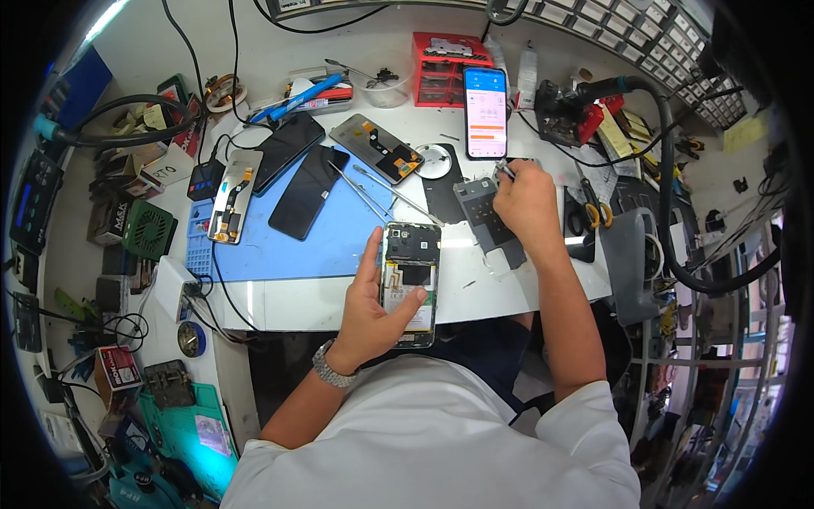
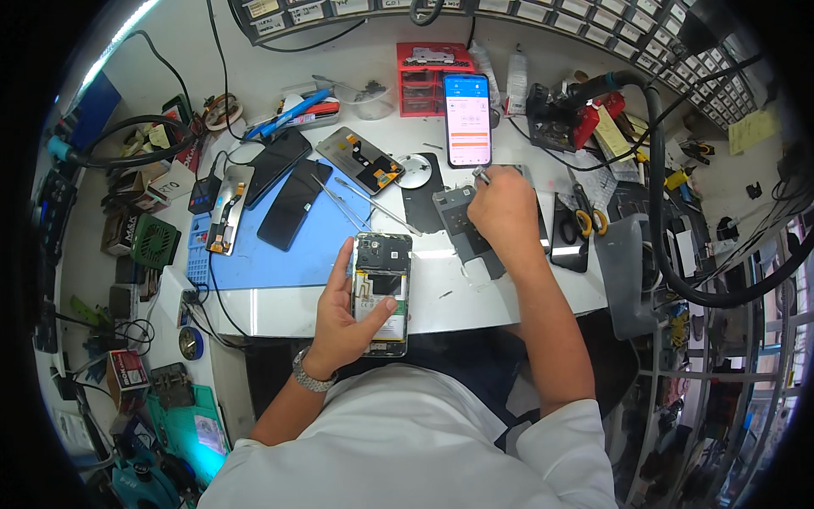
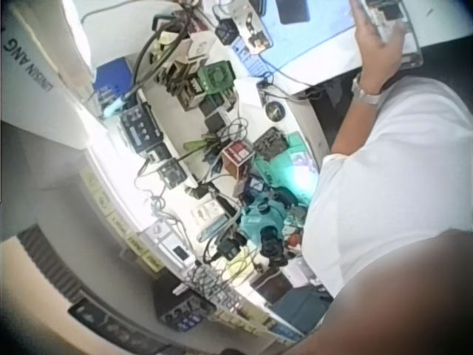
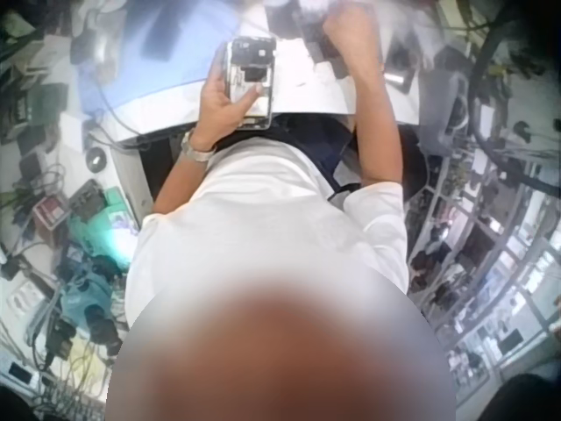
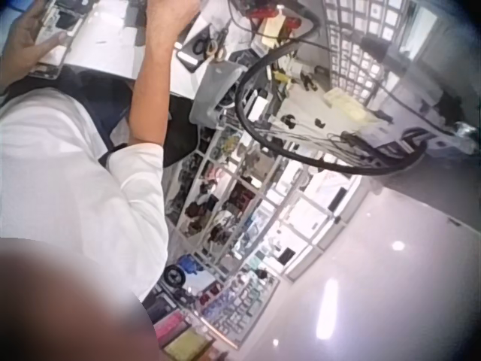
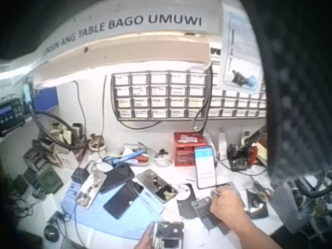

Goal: The person disassembles a smartphone, removes the back cover and internal components, and uses a soldering iron on the motherboard. They then reassemble the phone and test it by turning it on.

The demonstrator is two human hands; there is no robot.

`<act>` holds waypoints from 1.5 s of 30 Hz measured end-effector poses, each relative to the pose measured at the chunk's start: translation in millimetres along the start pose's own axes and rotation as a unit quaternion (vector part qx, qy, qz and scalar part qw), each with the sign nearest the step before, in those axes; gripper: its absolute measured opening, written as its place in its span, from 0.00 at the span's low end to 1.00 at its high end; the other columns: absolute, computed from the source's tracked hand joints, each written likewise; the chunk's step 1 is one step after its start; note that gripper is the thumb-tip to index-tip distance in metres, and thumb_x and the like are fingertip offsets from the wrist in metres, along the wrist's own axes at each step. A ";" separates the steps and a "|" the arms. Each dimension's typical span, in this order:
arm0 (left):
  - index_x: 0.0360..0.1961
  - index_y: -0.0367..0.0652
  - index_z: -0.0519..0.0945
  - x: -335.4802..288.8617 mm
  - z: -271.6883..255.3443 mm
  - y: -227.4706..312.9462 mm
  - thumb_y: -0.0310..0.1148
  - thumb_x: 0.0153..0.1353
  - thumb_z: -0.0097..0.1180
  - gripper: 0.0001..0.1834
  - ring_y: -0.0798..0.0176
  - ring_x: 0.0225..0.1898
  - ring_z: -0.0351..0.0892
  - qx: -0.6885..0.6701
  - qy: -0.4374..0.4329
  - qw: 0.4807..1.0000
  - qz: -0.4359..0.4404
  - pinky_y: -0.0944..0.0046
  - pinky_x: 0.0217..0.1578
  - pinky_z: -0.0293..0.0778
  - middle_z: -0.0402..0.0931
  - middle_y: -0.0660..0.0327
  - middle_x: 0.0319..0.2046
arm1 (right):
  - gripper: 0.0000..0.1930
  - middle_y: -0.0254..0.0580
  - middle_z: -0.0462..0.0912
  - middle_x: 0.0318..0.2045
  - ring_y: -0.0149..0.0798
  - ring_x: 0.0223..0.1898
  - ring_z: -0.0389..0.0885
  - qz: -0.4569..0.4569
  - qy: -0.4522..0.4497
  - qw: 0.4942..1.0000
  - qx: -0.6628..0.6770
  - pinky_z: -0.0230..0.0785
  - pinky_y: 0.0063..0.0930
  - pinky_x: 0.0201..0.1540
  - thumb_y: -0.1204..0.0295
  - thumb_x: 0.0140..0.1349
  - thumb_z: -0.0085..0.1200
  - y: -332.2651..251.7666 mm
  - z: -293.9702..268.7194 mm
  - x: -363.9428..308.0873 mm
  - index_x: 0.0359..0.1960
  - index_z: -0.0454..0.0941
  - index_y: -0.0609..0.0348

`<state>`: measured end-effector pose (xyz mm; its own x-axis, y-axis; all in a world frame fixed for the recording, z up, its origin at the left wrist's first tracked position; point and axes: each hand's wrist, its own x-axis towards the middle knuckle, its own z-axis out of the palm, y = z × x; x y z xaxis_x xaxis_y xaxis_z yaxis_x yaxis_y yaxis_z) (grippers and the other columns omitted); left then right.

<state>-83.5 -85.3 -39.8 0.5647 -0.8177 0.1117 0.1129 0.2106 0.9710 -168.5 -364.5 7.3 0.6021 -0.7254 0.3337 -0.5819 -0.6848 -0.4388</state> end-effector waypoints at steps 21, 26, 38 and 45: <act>0.85 0.30 0.46 2.2 1.8 6.1 0.17 0.70 0.62 0.49 0.65 0.64 0.81 -0.010 -0.005 1.000 -0.006 0.62 0.64 0.78 0.78 0.51 0.66 | 0.12 0.40 0.88 0.39 0.33 0.40 0.87 0.040 0.074 0.931 0.356 0.77 0.26 0.48 0.66 0.78 0.64 -15.7 -14.4 -49.1 0.47 0.89 0.65; 0.85 0.30 0.46 2.3 0.1 3.5 0.17 0.70 0.62 0.49 0.65 0.64 0.81 -0.013 -0.011 1.000 -0.006 0.62 0.65 0.78 0.77 0.51 0.66 | 0.19 0.46 0.85 0.48 0.34 0.48 0.88 0.067 0.085 0.870 0.481 0.82 0.26 0.54 0.78 0.76 0.61 -5.0 -8.0 -41.3 0.65 0.73 0.68; 0.86 0.35 0.41 1.5 0.3 5.1 0.15 0.70 0.61 0.52 0.64 0.62 0.82 -0.020 -0.007 1.000 -0.017 0.62 0.62 0.80 0.79 0.48 0.64 | 0.31 0.50 0.83 0.48 0.32 0.46 0.87 0.040 0.093 0.880 0.464 0.83 0.24 0.53 0.89 0.69 0.60 9.5 21.5 -48.1 0.70 0.60 0.64; 0.86 0.43 0.42 1.7 0.7 4.8 0.15 0.68 0.63 0.55 0.63 0.60 0.85 -0.034 -0.005 0.999 -0.010 0.61 0.60 0.82 0.80 0.48 0.62 | 0.31 0.51 0.81 0.50 0.33 0.48 0.85 0.045 0.064 0.890 0.449 0.83 0.25 0.55 0.91 0.69 0.60 9.8 23.6 -47.5 0.69 0.59 0.62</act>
<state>-82.6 -86.0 -34.9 0.5542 -0.8269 0.0953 0.1790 0.2302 0.9565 -189.9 -335.1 -32.5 0.4751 -0.8155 0.3305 0.0822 -0.3328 -0.9394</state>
